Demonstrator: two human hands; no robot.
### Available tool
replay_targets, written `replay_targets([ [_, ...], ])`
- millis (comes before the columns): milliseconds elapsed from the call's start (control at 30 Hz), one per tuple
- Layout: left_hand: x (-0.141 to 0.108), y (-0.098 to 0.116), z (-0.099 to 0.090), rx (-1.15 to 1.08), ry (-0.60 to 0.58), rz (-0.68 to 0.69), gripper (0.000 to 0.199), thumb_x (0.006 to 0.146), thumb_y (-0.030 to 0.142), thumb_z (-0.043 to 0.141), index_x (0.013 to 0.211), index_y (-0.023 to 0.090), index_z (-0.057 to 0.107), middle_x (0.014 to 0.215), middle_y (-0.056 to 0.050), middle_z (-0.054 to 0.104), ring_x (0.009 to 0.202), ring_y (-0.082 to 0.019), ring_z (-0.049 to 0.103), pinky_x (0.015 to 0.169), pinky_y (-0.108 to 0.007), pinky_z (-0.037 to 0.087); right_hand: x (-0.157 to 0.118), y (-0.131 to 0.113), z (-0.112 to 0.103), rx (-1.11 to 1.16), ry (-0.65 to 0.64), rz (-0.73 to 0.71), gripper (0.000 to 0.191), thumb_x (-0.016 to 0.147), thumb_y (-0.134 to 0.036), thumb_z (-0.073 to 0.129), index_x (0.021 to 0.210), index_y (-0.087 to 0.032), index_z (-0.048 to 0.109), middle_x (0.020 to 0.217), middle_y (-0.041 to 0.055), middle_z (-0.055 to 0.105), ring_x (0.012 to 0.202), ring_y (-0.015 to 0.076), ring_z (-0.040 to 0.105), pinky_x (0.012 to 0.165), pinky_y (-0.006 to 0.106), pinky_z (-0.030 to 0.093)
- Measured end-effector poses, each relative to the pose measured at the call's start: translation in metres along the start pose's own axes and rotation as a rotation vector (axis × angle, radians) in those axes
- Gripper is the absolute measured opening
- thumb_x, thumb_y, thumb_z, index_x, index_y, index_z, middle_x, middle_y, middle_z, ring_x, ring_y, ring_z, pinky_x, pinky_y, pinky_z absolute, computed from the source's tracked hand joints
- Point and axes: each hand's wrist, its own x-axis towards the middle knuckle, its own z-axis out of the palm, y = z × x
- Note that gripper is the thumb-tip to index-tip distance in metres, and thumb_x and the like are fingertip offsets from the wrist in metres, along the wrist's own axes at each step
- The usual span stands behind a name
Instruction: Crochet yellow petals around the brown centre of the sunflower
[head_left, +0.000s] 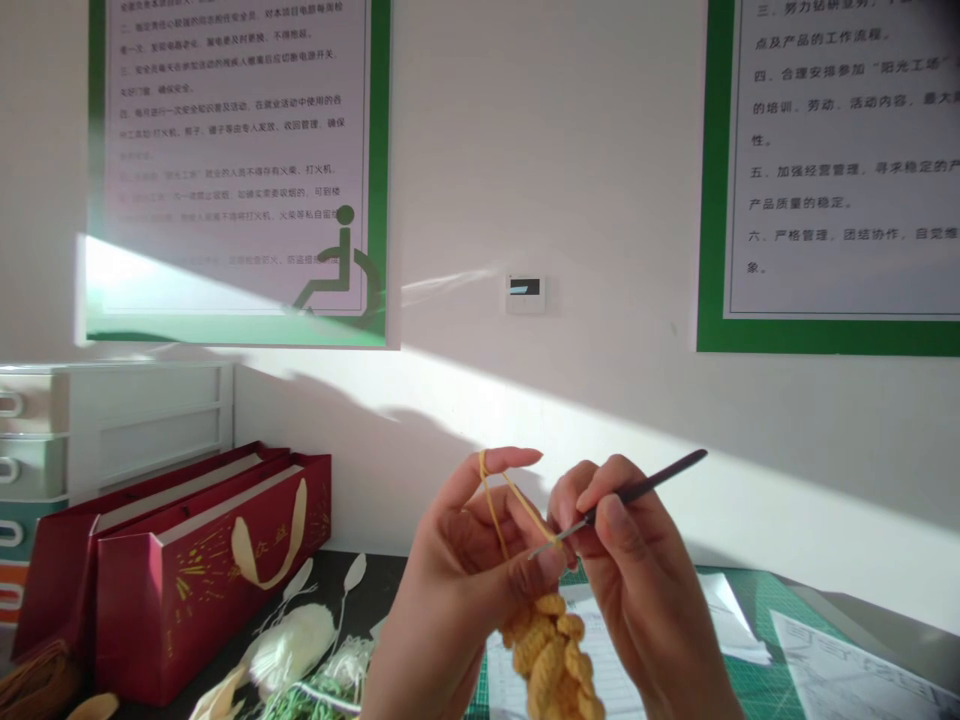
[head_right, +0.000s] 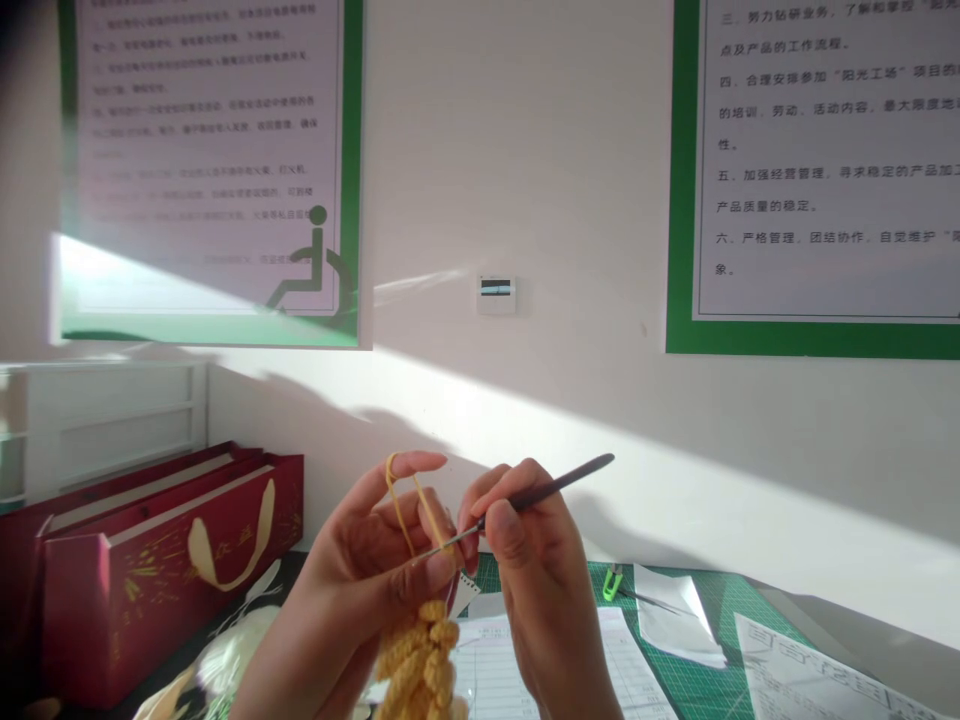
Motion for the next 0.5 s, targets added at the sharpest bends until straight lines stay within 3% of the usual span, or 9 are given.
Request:
replay_targets([
  [133, -0.001, 0.0, 0.004, 0.055, 0.098, 0.046, 0.057, 0.072, 0.011, 0.093, 0.122, 0.023, 0.069, 0.074, 0.002, 0.069, 0.067, -0.009, 0.062, 0.066, -0.02, 0.051, -0.001, 0.005, -0.002, -0.17, -0.008, -0.151, 0.008, 0.1, -0.031, 0.063, 0.097, -0.026, 0.068, 0.087, 0.0008, 0.069, 0.088, 0.015, 0.065, 0.08, 0.028, 0.054],
  [500, 0.003, -0.002, 0.004, 0.064, 0.158, 0.031, 0.055, 0.067, 0.01, 0.095, 0.116, 0.018, 0.072, 0.069, 0.001, 0.073, 0.061, -0.01, 0.065, 0.061, -0.018, 0.052, -0.001, 0.008, -0.011, -0.14, 0.142, -0.126, 0.01, 0.101, -0.036, 0.062, 0.095, -0.028, 0.063, 0.081, -0.0028, 0.07, 0.078, 0.0132, 0.064, 0.076, 0.027, 0.051],
])
